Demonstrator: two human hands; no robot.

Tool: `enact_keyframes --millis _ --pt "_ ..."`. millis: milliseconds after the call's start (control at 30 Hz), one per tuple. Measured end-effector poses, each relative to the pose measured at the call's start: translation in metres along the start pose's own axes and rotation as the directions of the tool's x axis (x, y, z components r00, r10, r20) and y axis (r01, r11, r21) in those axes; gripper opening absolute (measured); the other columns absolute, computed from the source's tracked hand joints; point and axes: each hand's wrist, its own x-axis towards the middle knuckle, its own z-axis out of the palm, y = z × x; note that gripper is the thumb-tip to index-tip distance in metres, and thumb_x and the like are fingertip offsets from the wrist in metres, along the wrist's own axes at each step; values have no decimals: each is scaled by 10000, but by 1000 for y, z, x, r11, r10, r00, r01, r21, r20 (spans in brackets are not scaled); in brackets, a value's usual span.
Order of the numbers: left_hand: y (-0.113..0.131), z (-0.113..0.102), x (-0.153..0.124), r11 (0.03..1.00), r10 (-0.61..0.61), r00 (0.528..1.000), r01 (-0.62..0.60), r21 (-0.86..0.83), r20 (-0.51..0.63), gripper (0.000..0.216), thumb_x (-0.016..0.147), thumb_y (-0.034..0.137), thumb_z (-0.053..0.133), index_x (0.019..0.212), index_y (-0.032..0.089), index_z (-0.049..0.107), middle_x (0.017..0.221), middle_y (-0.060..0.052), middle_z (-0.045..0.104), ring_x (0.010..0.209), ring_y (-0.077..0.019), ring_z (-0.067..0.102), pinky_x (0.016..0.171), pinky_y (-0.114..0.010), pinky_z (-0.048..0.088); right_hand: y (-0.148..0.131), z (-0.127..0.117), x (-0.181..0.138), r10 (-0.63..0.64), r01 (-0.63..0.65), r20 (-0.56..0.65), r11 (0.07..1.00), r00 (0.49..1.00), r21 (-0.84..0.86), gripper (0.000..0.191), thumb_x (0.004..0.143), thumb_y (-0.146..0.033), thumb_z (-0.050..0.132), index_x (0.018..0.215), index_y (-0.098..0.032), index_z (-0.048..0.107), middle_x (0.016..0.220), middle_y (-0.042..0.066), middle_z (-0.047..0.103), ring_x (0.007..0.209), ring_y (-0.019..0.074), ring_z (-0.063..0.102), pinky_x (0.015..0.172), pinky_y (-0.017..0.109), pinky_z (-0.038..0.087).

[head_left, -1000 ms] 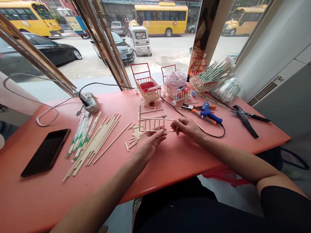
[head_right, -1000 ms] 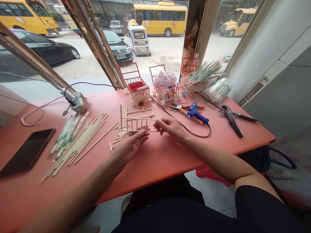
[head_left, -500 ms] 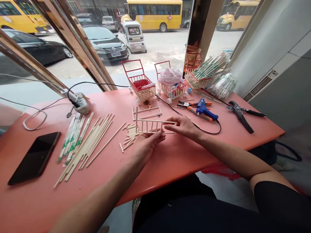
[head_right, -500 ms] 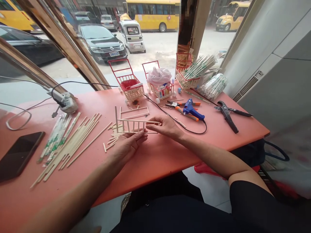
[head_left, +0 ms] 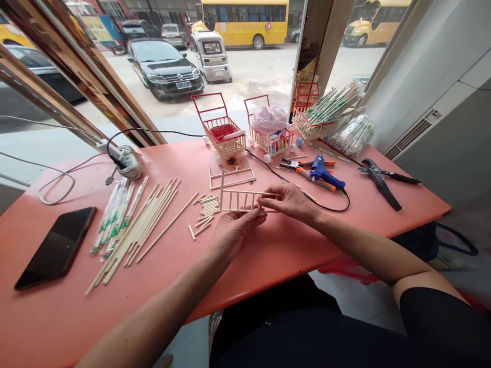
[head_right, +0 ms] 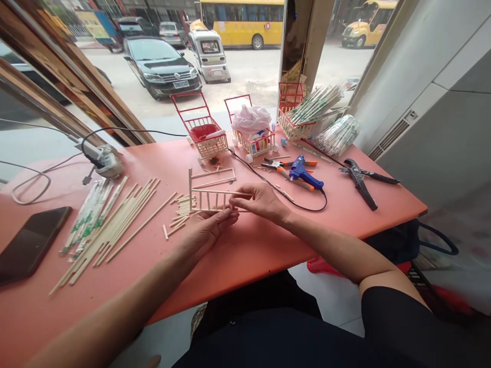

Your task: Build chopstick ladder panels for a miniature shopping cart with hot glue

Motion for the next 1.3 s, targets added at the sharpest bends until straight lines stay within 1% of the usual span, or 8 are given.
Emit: enact_keyframes --millis 100,367,500,600,767,967,1167,1300 --pt "0 1 -2 1000 -5 1000 5 10 -2 620 348 380 1231 802 113 903 813 -81 870 748 -162 830 786 -229 715 0 0 -1 11 -11 -3 1000 1000 -20 390 903 -559 867 884 -170 855 911 70 850 927 221 765 881 332 566" --pt "-1 0 -2 1000 8 999 -9 28 43 606 409 415 1218 829 110 908 886 -119 884 809 -197 838 891 -299 721 2 1 -2 79 -79 -1 996 997 36 426 846 -584 904 837 -169 804 895 62 816 913 220 750 858 324 577" --pt "-3 0 -2 1000 19 998 -20 15 56 622 403 465 1220 806 113 902 884 -130 883 848 -206 844 890 -289 710 -1 -1 -3 106 -106 5 994 994 -11 416 861 -563 884 787 -168 775 814 45 769 809 181 691 733 280 527" --pt "-4 0 0 1000 -4 995 3 12 100 634 437 493 1216 835 109 907 872 -121 877 838 -200 834 901 -302 704 -1 -2 -2 148 -149 26 988 989 39 434 829 -590 896 803 -173 777 778 32 751 720 158 641 669 275 497" --pt "-7 -2 4 999 37 992 -39 15 123 659 473 529 1207 865 93 906 893 -150 877 879 -241 850 1003 -382 705 -4 -5 -1 169 -169 25 986 985 11 432 807 -597 919 764 -197 759 739 21 717 703 168 622 675 293 508" --pt "-9 -4 5 999 46 988 -48 10 151 631 518 512 1197 876 87 898 942 -186 885 956 -318 882 1116 -478 690 -8 -5 -2 148 -147 35 989 988 -35 419 847 -600 847 750 -211 728 709 6 651 686 167 591 643 297 477" --pt "-8 -3 5 999 47 986 -48 1 160 645 499 525 1197 873 93 898 935 -186 885 969 -334 887 1135 -497 683 -9 -7 -2 144 -143 37 989 989 -30 423 868 -597 853 762 -206 729 721 9 665 695 165 602 662 300 493" --pt "-8 -3 4 999 39 987 -40 5 156 638 495 514 1200 877 98 902 912 -175 883 951 -317 880 1115 -479 684 -10 -6 -5 163 -163 31 987 986 -3 460 828 -620 918 756 -205 731 719 9 682 695 166 618 676 300 521"
